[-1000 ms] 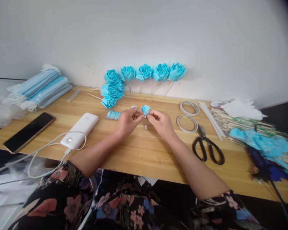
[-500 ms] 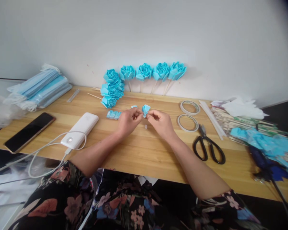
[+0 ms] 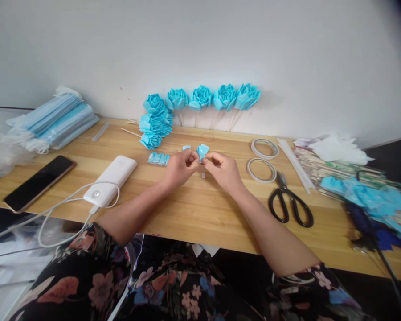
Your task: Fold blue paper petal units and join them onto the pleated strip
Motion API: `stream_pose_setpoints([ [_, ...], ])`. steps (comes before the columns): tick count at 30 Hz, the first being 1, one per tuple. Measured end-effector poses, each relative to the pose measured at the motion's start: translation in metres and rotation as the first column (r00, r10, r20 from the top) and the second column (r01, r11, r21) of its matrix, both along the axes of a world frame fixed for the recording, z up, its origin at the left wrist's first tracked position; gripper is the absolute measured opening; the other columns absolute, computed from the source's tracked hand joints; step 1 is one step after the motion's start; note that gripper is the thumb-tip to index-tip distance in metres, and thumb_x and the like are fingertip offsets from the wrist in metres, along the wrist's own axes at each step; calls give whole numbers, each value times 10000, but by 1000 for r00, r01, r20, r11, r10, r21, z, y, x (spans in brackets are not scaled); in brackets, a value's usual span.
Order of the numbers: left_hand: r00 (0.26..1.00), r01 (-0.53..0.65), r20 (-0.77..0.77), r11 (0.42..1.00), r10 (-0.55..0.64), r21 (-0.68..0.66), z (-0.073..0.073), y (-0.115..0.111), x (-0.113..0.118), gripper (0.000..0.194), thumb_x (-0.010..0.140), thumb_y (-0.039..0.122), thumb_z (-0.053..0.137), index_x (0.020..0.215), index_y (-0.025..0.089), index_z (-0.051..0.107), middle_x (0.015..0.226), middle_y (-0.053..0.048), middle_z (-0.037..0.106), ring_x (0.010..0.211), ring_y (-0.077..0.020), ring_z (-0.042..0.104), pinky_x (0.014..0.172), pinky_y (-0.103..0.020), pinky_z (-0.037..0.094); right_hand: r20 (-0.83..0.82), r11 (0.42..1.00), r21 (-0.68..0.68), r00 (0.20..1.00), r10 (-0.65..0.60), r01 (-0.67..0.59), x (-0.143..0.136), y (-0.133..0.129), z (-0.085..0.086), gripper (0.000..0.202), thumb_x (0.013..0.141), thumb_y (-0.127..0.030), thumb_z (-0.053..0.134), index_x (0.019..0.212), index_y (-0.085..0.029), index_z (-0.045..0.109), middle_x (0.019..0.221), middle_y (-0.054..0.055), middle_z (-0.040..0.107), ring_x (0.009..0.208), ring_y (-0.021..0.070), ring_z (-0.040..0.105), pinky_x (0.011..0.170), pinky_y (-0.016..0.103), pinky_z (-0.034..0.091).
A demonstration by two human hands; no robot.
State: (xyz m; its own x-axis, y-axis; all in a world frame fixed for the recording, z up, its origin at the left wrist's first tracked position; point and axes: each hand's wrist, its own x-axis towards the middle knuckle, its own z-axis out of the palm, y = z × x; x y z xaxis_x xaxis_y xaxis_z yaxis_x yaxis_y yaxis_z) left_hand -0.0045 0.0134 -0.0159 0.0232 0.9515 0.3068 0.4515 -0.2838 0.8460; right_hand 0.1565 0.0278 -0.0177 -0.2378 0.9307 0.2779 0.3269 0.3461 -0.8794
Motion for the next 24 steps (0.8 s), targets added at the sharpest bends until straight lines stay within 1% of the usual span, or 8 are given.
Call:
stream_pose_setpoints([
  [5,995,22,99,999,-17,-45,-1,4,-2,57,733,187,555,679,170,547,581,43,505,533,-81,416,526,-221,308,-11,999,0,999,-45,45,1,-1,3,155,797,-302,592,702,-192,646,651,-13,604,617,122,516,619,252,399],
  [8,984,39,173,998,-29,-56,-3,5,-5,55,731,202,552,686,172,542,590,43,477,537,-80,388,523,-221,294,-39,998,-17,997,-68,68,2,-1,6,167,794,-315,591,695,-188,635,644,-13,598,617,122,517,621,256,394],
  [11,976,35,215,998,-21,-60,-4,5,-5,124,770,274,584,706,169,568,586,44,446,534,-82,360,514,-226,275,-46,998,-31,997,-55,54,2,-1,7,171,796,-316,590,695,-186,635,646,-13,597,617,119,510,624,258,391],
  [13,978,24,207,999,-14,-44,-5,4,-5,185,804,334,604,728,166,604,590,37,459,542,-86,364,515,-230,273,-43,999,-32,998,-43,42,2,-1,7,174,802,-314,586,698,-185,638,645,-16,590,612,117,501,620,256,388],
  [15,982,14,188,1000,-11,-15,-5,3,-4,212,823,358,613,745,163,637,602,28,491,551,-90,382,521,-235,284,-45,999,-32,998,-37,36,2,-1,8,176,805,-316,587,700,-186,642,640,-17,584,610,116,498,617,255,387],
  [20,995,-17,99,999,13,41,-5,1,-4,141,817,297,637,806,165,686,590,34,547,524,-83,395,522,-230,300,-60,999,-47,998,-28,25,2,0,6,172,805,-328,594,733,-192,671,665,-10,607,627,126,511,625,261,396],
  [24,999,-26,49,998,23,57,-6,1,-4,138,813,291,652,840,166,703,588,30,581,519,-84,420,519,-225,308,-83,997,-72,996,-19,13,2,1,4,159,800,-322,602,779,-193,694,682,-11,620,644,130,528,635,261,404],
])
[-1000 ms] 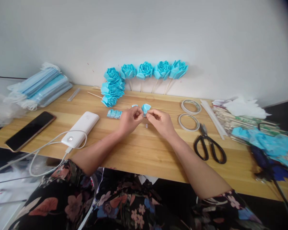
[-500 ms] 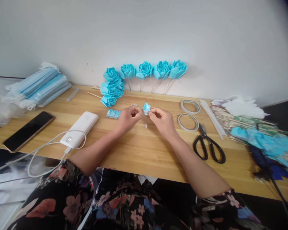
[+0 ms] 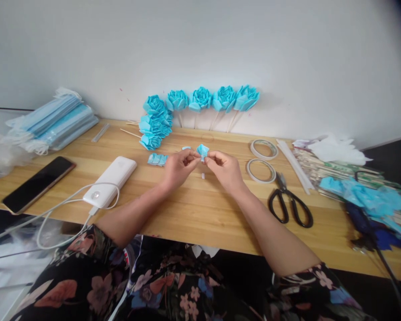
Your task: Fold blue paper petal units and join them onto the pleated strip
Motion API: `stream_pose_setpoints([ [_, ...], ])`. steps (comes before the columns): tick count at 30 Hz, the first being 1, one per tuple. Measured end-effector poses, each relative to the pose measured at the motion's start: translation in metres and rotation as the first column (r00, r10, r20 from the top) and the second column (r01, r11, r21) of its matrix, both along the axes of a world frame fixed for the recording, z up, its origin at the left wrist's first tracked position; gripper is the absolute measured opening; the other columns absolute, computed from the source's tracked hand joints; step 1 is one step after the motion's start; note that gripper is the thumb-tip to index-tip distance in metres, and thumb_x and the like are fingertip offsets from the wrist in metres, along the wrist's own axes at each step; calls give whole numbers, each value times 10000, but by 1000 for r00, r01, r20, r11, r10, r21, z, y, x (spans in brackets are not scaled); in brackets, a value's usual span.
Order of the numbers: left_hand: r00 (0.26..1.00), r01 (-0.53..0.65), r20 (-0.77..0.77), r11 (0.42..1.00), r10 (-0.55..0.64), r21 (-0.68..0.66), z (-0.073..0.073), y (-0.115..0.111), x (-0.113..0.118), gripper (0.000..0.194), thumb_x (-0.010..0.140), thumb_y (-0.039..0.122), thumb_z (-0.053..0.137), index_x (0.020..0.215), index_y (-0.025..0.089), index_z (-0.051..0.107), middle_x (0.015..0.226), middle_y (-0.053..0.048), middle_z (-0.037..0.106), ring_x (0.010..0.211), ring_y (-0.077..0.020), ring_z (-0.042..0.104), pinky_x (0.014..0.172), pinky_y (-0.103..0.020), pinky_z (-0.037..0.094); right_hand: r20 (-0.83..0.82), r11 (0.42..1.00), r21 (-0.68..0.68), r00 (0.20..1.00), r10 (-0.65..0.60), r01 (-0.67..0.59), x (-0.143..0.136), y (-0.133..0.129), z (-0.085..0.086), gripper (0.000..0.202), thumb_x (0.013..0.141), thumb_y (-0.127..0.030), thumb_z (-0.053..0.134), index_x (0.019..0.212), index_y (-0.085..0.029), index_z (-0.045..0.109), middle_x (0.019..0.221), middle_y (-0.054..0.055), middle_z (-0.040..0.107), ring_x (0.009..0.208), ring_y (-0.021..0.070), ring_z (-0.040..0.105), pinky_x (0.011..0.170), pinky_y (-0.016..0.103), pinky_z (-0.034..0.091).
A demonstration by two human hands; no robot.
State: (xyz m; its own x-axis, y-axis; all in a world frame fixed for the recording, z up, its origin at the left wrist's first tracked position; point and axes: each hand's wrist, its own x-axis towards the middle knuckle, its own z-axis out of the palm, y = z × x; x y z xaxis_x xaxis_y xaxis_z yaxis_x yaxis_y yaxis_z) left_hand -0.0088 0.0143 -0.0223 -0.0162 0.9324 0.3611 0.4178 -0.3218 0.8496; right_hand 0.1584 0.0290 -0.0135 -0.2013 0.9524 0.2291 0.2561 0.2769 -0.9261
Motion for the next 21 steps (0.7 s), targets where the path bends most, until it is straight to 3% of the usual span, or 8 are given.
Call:
stream_pose_setpoints([
  [8,1000,6,-23,1000,-7,-26,1,-1,-1,176,817,334,670,818,160,696,627,10,644,532,-87,474,520,-220,321,11,1000,25,1000,4,-4,-2,-3,0,143,796,-300,599,753,-191,680,661,-13,611,635,127,525,632,254,406],
  [21,1000,-14,-15,997,13,-71,-2,0,1,175,820,310,605,782,153,672,619,10,604,544,-92,456,528,-223,312,77,995,92,996,-43,36,-6,-6,-1,119,810,-267,590,740,-213,671,685,-2,675,674,151,618,652,258,448],
])
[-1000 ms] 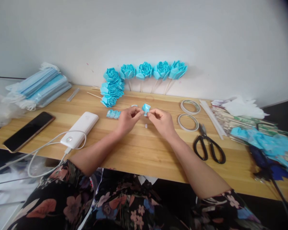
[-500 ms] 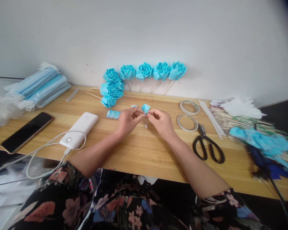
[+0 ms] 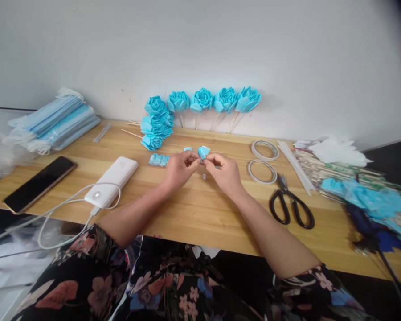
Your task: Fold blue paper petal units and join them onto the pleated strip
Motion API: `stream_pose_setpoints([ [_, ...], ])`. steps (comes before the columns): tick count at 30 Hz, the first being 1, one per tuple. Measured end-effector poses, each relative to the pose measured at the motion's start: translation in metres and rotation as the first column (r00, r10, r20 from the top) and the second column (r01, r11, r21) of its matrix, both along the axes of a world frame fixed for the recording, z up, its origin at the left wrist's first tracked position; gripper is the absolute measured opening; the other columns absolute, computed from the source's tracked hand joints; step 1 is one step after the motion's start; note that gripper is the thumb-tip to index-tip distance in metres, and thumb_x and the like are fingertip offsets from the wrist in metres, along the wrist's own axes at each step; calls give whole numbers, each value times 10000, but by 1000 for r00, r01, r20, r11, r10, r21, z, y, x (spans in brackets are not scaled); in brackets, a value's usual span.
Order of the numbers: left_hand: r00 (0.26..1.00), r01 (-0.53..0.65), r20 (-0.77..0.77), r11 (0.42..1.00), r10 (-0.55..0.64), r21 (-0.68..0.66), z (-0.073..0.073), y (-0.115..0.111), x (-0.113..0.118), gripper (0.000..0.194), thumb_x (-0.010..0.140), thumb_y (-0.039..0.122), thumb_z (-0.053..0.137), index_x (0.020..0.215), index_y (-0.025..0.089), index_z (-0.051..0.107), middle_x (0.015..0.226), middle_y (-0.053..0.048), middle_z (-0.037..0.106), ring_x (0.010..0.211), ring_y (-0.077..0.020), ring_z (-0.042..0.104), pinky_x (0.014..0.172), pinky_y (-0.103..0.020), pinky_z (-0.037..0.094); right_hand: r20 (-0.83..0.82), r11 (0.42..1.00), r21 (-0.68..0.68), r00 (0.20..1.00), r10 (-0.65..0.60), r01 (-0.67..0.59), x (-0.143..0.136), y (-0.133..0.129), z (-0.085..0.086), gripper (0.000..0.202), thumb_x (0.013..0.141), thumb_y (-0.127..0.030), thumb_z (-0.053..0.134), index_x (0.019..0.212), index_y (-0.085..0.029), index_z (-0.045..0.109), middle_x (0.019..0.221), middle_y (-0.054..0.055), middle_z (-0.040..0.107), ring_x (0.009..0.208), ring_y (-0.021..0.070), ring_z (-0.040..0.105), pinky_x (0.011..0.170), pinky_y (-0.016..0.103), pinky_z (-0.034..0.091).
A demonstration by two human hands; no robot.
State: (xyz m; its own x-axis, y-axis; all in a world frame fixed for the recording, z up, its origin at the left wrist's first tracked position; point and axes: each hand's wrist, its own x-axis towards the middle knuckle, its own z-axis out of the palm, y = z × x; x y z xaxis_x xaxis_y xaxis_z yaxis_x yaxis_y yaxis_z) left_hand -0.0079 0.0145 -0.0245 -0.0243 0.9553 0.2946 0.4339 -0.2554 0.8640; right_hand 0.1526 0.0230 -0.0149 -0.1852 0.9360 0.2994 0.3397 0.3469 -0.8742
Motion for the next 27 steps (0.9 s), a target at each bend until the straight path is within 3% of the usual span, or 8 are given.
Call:
stream_pose_setpoints([
  [14,999,13,36,1000,-13,-2,3,0,2,77,743,220,574,689,167,591,551,53,483,525,-81,387,519,-223,288,15,1000,-23,1000,11,-11,-1,0,-3,125,811,-288,599,741,-211,668,624,-14,631,610,137,573,612,252,429],
  [22,983,21,182,998,-10,-61,6,3,0,106,760,245,578,686,168,574,589,40,481,546,-82,386,514,-218,289,-181,986,-162,983,11,-41,2,5,1,157,767,-338,639,687,-203,653,680,-5,661,654,138,577,673,276,455],
  [27,961,-8,275,998,24,-59,9,4,-4,189,815,308,584,687,169,586,563,37,461,521,-84,366,488,-230,280,-378,942,-319,926,-22,-108,3,7,4,176,718,-381,680,725,-207,661,728,8,701,679,134,604,735,288,492],
])
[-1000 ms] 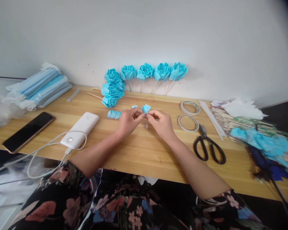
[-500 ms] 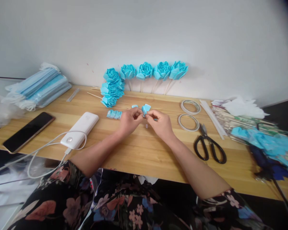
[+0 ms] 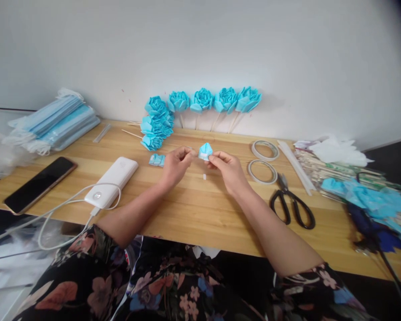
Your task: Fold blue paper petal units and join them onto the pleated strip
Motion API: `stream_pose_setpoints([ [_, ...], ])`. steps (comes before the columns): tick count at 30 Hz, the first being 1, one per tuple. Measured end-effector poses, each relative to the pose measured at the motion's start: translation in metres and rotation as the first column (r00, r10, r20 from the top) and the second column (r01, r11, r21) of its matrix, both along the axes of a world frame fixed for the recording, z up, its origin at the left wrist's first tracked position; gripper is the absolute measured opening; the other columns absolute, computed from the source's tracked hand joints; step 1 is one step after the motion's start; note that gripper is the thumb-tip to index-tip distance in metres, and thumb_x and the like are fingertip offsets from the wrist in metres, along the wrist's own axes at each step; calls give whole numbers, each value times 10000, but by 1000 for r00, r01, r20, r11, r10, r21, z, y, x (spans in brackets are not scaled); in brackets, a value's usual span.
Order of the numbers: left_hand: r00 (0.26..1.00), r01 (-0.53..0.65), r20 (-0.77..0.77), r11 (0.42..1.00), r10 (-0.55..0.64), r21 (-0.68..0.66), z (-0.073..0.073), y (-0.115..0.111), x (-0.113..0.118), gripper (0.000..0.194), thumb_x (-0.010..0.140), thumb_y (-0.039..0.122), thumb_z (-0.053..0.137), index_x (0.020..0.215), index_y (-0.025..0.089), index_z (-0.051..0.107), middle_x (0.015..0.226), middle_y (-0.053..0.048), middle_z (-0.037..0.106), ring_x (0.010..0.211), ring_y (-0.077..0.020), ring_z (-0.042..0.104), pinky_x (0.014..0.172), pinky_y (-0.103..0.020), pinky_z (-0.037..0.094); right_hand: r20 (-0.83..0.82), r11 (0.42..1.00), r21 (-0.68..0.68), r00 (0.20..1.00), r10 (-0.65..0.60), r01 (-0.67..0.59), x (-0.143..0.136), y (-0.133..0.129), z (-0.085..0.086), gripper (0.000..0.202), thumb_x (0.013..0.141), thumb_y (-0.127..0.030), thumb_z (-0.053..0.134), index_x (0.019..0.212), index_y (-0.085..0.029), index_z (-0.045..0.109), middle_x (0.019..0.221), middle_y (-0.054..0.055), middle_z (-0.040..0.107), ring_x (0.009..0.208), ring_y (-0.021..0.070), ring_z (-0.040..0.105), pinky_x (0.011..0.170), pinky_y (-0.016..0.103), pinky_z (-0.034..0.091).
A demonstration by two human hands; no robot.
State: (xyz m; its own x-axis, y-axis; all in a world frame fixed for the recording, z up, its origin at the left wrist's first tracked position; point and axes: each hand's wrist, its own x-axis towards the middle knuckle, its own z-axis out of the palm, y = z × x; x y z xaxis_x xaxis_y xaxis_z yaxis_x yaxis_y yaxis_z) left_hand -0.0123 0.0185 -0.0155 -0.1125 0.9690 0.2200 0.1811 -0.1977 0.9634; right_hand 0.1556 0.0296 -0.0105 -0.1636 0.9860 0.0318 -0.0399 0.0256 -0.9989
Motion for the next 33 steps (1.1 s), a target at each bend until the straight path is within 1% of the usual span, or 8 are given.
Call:
stream_pose_setpoints([
  [2,999,13,44,1000,-11,-28,3,0,-1,220,845,335,567,703,170,598,570,29,476,518,-86,378,488,-235,291,-34,999,-31,999,11,-12,1,1,0,196,709,-398,689,733,-206,656,734,12,705,677,131,606,731,287,493],
  [5,991,91,110,989,-79,-113,6,-2,-2,248,856,379,579,724,172,610,599,17,515,519,-85,404,491,-237,310,-36,999,-31,999,20,-22,1,1,0,204,710,-403,694,728,-204,653,729,11,702,668,125,599,724,283,489],
  [7,980,155,150,975,-132,-158,7,-2,-1,241,827,382,614,708,174,592,609,17,523,516,-82,413,494,-236,316,-33,999,-21,999,26,-27,1,2,-1,196,711,-393,696,715,-201,657,713,7,696,658,121,592,720,281,486],
  [10,965,212,193,961,-178,-175,5,-2,0,206,776,353,659,707,176,579,603,25,517,507,-78,412,500,-236,315,-14,999,-6,999,31,-32,1,2,-1,184,715,-378,696,692,-199,664,698,7,692,654,124,590,722,287,488],
  [16,963,193,220,967,-154,-168,5,-1,0,234,732,363,689,676,171,567,567,35,494,493,-66,377,498,-228,289,-19,997,-27,998,65,-66,2,0,1,230,749,-420,667,703,-195,672,751,31,712,698,140,608,728,292,489],
  [19,964,190,219,968,-152,-165,7,-3,1,241,729,373,677,678,167,564,560,40,485,490,-63,376,501,-226,287,12,995,-28,995,95,-95,1,-1,2,236,734,-435,688,731,-200,665,738,14,691,719,145,605,726,287,476],
  [25,965,198,208,965,-161,-171,7,-4,2,235,717,367,673,672,164,564,557,41,486,489,-64,379,498,-228,283,88,997,48,994,62,-66,0,1,-2,197,722,-376,677,663,-208,593,665,-23,605,664,130,528,678,278,413],
  [33,969,169,207,971,-132,-171,7,-4,2,209,735,329,654,661,167,543,559,38,494,490,-64,386,492,-220,293,111,995,47,991,79,-84,1,1,-1,200,728,-381,656,661,-201,599,698,-15,619,689,131,534,700,276,412],
])
